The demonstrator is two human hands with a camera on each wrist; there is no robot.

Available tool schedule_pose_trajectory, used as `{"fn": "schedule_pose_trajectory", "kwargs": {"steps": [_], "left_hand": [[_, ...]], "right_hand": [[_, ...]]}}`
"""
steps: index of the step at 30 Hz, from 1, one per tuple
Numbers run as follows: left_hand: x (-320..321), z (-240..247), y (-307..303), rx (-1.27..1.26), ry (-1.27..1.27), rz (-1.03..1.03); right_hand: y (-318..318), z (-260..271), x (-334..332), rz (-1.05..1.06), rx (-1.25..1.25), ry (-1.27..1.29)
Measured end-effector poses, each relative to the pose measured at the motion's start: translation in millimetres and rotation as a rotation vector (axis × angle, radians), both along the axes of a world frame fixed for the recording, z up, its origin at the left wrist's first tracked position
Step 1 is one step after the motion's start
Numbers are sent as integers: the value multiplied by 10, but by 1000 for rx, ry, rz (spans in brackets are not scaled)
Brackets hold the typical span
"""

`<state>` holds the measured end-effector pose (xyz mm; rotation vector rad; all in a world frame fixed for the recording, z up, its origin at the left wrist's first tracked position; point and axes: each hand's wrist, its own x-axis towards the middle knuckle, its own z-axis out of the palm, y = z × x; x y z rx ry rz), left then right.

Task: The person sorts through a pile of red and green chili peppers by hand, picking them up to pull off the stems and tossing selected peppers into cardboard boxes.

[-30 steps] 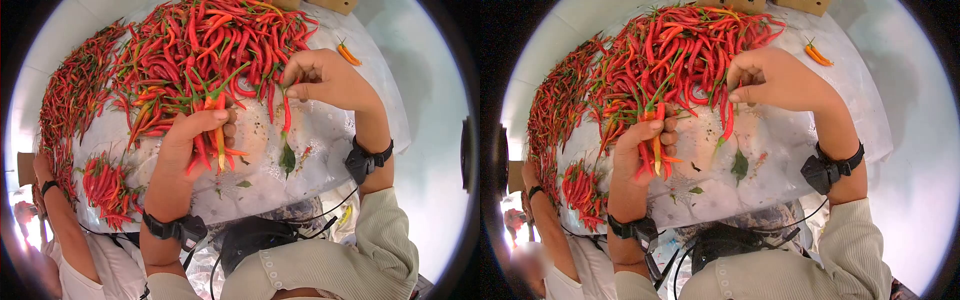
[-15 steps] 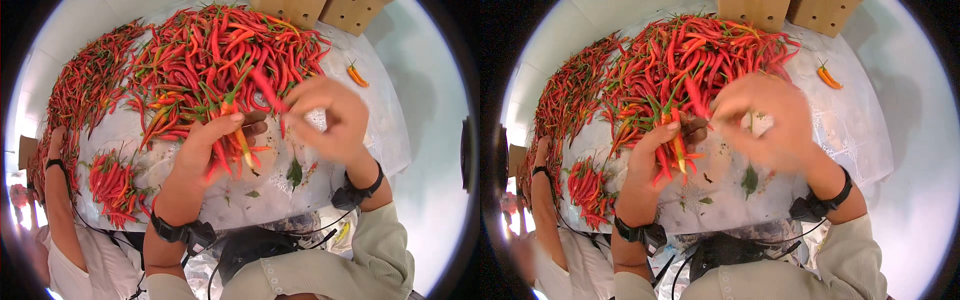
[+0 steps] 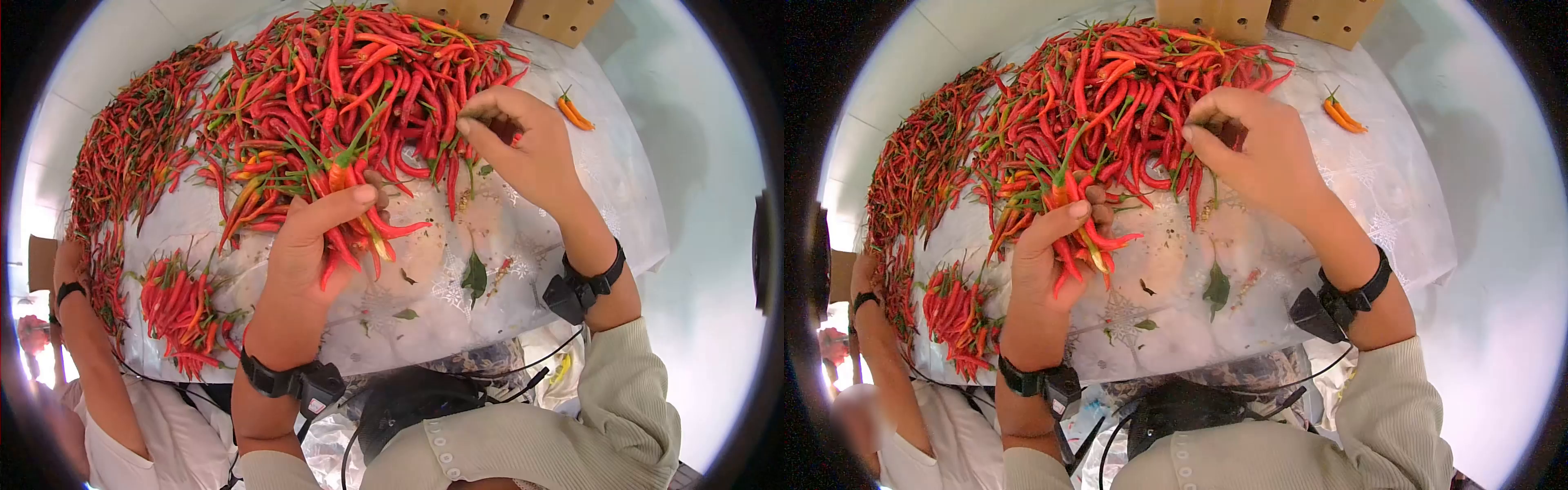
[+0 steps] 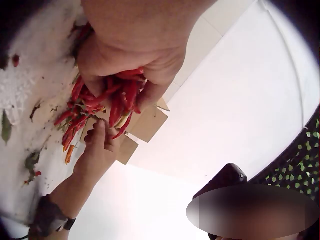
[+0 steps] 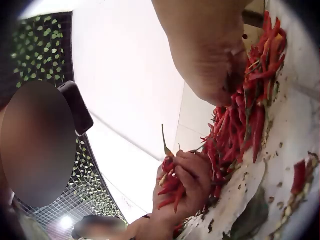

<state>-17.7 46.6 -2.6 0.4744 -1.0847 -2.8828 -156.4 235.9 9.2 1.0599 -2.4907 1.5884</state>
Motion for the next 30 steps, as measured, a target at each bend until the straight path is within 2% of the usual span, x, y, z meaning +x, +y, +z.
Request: {"fn": "schedule_pose_trajectory", "kwargs": {"steps": [3, 6, 8, 11, 15, 18, 21, 24, 27, 30], "left_hand": [[3, 35, 23, -32, -18, 9], [9, 37, 12, -64, 1, -34], [16, 14, -15, -91, 3, -74], [15, 35, 10, -76, -6, -29], [5, 3, -6, 39, -20, 0], [-11, -19, -20, 79, 20, -9], [-7, -39, -27, 36, 32, -29], [-8, -64, -27, -1, 55, -40], [-16, -18, -5, -8, 54, -19], [-21, 6, 20, -17, 48, 31]], "right_hand": [[52, -3, -42, 109, 276, 194], [10, -132, -23, 94, 284, 361], [20, -131, -31, 104, 365, 386], [36, -93, -39, 133, 430, 403], [31, -31, -3, 186, 492, 422], [25, -24, 30, 187, 554, 536], [13, -78, 57, 167, 456, 619], [-42, -48, 86, 210, 281, 484], [-50, 70, 164, 178, 54, 175], [-67, 63, 164, 211, -286, -273]]}}
